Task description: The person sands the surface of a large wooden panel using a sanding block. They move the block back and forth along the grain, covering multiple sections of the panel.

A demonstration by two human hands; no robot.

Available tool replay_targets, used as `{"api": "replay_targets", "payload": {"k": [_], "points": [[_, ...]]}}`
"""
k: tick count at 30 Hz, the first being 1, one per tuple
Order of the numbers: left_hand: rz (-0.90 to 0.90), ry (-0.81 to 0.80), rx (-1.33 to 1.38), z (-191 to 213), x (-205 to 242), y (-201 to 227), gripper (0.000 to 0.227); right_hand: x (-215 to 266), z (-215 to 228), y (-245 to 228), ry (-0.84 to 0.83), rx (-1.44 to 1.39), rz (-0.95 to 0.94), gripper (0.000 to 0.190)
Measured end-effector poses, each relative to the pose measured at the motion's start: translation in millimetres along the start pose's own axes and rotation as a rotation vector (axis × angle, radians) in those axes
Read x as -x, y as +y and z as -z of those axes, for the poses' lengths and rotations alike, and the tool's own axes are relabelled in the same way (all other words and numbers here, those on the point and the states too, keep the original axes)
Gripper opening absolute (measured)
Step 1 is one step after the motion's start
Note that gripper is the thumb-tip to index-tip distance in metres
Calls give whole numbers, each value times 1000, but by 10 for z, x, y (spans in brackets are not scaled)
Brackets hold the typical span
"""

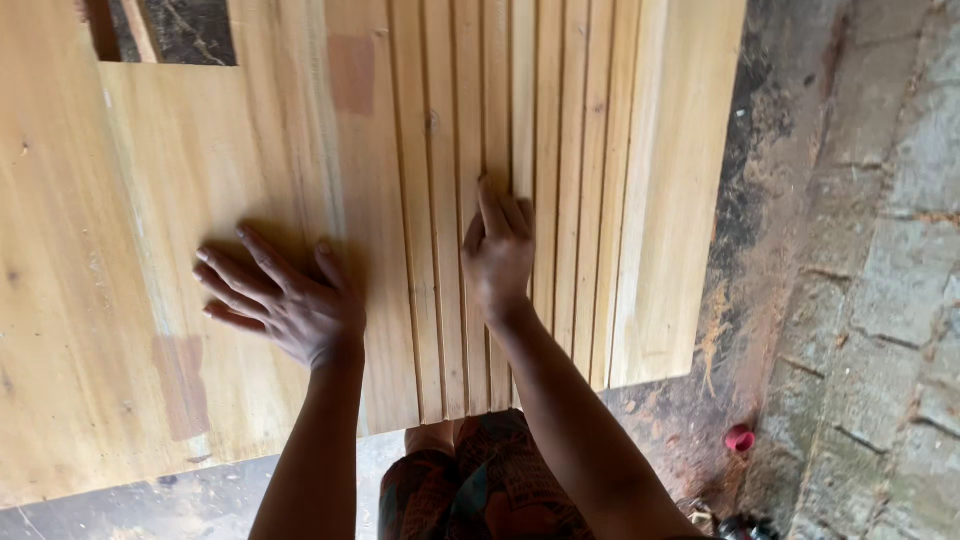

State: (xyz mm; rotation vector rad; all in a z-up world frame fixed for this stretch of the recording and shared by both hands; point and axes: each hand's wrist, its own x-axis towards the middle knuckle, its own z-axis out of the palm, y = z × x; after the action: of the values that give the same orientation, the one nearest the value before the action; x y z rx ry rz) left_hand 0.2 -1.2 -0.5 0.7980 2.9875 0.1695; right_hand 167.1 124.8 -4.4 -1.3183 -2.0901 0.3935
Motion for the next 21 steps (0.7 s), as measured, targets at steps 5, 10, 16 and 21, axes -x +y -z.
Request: {"api": "replay_targets", "payload": {"k": [5,10,16,21], "points": [[-17,25,-5,57,7,34,78,1010,439,-179,-9,52,33,34],[-11,16,-18,18,-35,38,77,1329,716,-60,-61,-104,-142,34],[-10,23,-25,16,-31,54,79,1217,824,20,-62,-51,-101,33],[-6,-2,-28,16,-51,51,80,820,637,77,43,10,22,36]]}}
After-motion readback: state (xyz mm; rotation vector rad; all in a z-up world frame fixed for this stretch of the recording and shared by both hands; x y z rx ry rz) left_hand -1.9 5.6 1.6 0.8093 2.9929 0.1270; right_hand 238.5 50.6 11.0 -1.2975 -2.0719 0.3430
